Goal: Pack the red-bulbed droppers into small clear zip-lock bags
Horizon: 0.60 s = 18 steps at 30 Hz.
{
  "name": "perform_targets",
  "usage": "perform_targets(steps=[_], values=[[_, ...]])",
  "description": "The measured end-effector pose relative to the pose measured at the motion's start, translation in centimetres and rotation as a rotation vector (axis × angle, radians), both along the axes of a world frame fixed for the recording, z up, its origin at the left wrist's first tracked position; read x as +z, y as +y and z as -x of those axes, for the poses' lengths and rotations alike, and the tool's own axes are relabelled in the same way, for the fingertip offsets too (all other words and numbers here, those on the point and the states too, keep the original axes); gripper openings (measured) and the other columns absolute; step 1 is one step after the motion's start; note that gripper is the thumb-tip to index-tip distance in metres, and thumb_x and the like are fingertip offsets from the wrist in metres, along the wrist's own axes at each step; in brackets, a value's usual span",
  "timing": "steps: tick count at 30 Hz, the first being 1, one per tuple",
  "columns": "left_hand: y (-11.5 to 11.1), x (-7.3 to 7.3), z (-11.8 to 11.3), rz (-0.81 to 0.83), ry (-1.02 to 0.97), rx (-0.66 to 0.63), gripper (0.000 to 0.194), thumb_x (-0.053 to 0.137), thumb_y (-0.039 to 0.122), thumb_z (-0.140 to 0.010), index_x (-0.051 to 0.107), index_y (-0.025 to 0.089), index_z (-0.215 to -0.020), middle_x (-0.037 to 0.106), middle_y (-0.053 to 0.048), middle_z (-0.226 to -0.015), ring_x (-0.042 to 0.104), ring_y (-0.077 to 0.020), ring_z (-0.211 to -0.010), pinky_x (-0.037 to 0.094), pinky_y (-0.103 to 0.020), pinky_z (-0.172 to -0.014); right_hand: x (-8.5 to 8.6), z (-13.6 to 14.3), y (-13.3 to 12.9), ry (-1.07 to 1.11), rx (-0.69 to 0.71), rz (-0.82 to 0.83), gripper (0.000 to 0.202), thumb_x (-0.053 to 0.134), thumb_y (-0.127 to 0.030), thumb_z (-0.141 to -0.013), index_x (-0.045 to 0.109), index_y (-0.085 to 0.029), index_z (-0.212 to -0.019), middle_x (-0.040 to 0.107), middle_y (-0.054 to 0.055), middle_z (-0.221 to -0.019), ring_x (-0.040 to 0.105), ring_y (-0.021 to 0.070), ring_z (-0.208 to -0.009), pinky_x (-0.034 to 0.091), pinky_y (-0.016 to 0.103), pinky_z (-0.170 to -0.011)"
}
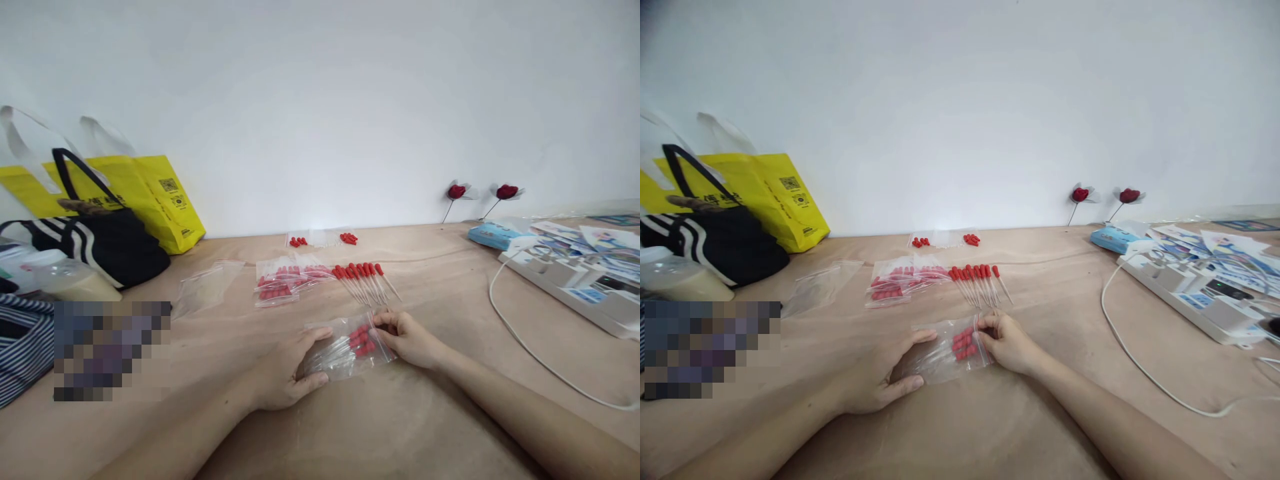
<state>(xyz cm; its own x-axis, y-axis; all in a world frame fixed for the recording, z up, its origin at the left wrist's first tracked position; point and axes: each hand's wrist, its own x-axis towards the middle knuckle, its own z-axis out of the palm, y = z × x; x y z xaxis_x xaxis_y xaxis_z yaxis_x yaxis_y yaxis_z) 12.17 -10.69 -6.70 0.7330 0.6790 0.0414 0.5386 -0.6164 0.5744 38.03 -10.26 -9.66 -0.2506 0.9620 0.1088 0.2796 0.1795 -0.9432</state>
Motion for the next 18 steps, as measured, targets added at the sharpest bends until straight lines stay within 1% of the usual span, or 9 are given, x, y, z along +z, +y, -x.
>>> perform_targets(steps=[3, 5, 7, 9, 10, 12, 15, 16, 18], values=[[0.0, -0.1, 0.1, -0.021, 0.021, 0.004, 0.053, 0.051, 0.034, -0.079, 0.031, 0.025, -0.127, 0.042, -0.005, -0.129, 0.040, -0.0254, -0.117, 0.034, -0.043, -0.097, 0.2, -0.1, -0.1, -0.003, 0.014, 0.039, 0.025, 0.056, -0.036, -0.071, 0.060, -0.016, -0.056, 0.053, 0.000, -0.064, 0.047, 0.0105, -0.057, 0.038, 0.022, -0.053], [0.0, -0.2, 0.1, -0.028, 0.021, -0.005, 0.053, 0.051, 0.032, -0.079, 0.030, 0.025, -0.127, 0.043, -0.005, -0.129, 0.039, -0.0253, -0.117, 0.033, -0.044, -0.098, 0.2, -0.3, -0.2, -0.053, 0.030, 0.011, 0.030, 0.056, -0.035, -0.072, 0.055, -0.016, -0.049, 0.050, -0.001, -0.059, 0.044, 0.0091, -0.054, 0.035, 0.021, -0.051], [0.0, -0.1, 0.1, -0.025, 0.020, -0.007, 0.053, 0.052, 0.032, -0.079, 0.030, 0.025, -0.127, 0.043, -0.006, -0.129, 0.040, -0.0256, -0.117, 0.033, -0.044, -0.097, 0.3, -0.6, -0.2, -0.115, 0.024, -0.043, 0.028, 0.056, -0.032, -0.071, 0.054, -0.016, -0.048, 0.051, -0.001, -0.059, 0.045, 0.0093, -0.055, 0.035, 0.021, -0.052], [0.0, 0.1, 0.1, -0.018, 0.018, -0.010, 0.053, 0.052, 0.032, -0.079, 0.030, 0.025, -0.127, 0.043, -0.006, -0.128, 0.041, -0.0254, -0.116, 0.035, -0.043, -0.096, 0.3, -1.1, 0.4, -0.162, -0.010, -0.074, 0.020, 0.057, -0.030, -0.070, 0.059, -0.017, -0.055, 0.054, -0.001, -0.060, 0.047, 0.0102, -0.056, 0.036, 0.021, -0.053], [0.0, 0.1, 0.1, -0.015, 0.016, -0.014, 0.053, 0.052, 0.032, -0.079, 0.030, 0.026, -0.127, 0.043, -0.006, -0.128, 0.041, -0.0252, -0.115, 0.036, -0.042, -0.096, 0.3, -1.5, 1.0, -0.176, -0.045, -0.079, 0.017, 0.057, -0.030, -0.070, 0.060, -0.018, -0.059, 0.056, -0.001, -0.059, 0.048, 0.0106, -0.055, 0.036, 0.021, -0.052], [0.0, 0.3, 0.0, -0.012, 0.013, -0.020, 0.052, 0.051, 0.032, -0.079, 0.031, 0.026, -0.127, 0.043, -0.005, -0.128, 0.042, -0.0250, -0.115, 0.036, -0.042, -0.095, 0.5, -2.5, 2.9, -0.210, -0.175, -0.072, 0.014, 0.056, -0.029, -0.069, 0.061, -0.017, -0.065, 0.058, -0.001, -0.058, 0.049, 0.0110, -0.052, 0.036, 0.022, -0.050], [0.0, 0.2, 0.0, -0.008, 0.013, -0.004, 0.053, 0.052, 0.031, -0.078, 0.031, 0.026, -0.126, 0.044, -0.005, -0.128, 0.043, -0.0249, -0.114, 0.037, -0.042, -0.094, 0.9, -4.0, 6.9, -0.382, -0.485, -0.071, 0.009, 0.055, -0.026, -0.068, 0.058, -0.017, -0.067, 0.058, 0.000, -0.059, 0.052, 0.0121, -0.055, 0.037, 0.022, -0.053], [0.0, 0.2, 0.0, -0.006, 0.015, 0.004, 0.053, 0.052, 0.032, -0.078, 0.031, 0.026, -0.126, 0.044, -0.005, -0.127, 0.043, -0.0250, -0.113, 0.037, -0.042, -0.094, 1.0, -4.3, 8.2, -0.414, -0.535, -0.065, 0.010, 0.058, -0.025, -0.065, 0.058, -0.017, -0.071, 0.059, 0.001, -0.061, 0.053, 0.0133, -0.057, 0.037, 0.023, -0.054], [0.0, 0.2, 0.0, -0.004, 0.011, 0.012, 0.053, 0.053, 0.032, -0.077, 0.032, 0.026, -0.126, 0.045, -0.005, -0.126, 0.044, -0.0255, -0.113, 0.037, -0.042, -0.094, 1.2, -4.7, 10.5, -0.455, -0.572, -0.048, 0.017, 0.063, -0.023, -0.060, 0.058, -0.017, -0.075, 0.059, 0.002, -0.062, 0.055, 0.0162, -0.062, 0.037, 0.024, -0.056]])
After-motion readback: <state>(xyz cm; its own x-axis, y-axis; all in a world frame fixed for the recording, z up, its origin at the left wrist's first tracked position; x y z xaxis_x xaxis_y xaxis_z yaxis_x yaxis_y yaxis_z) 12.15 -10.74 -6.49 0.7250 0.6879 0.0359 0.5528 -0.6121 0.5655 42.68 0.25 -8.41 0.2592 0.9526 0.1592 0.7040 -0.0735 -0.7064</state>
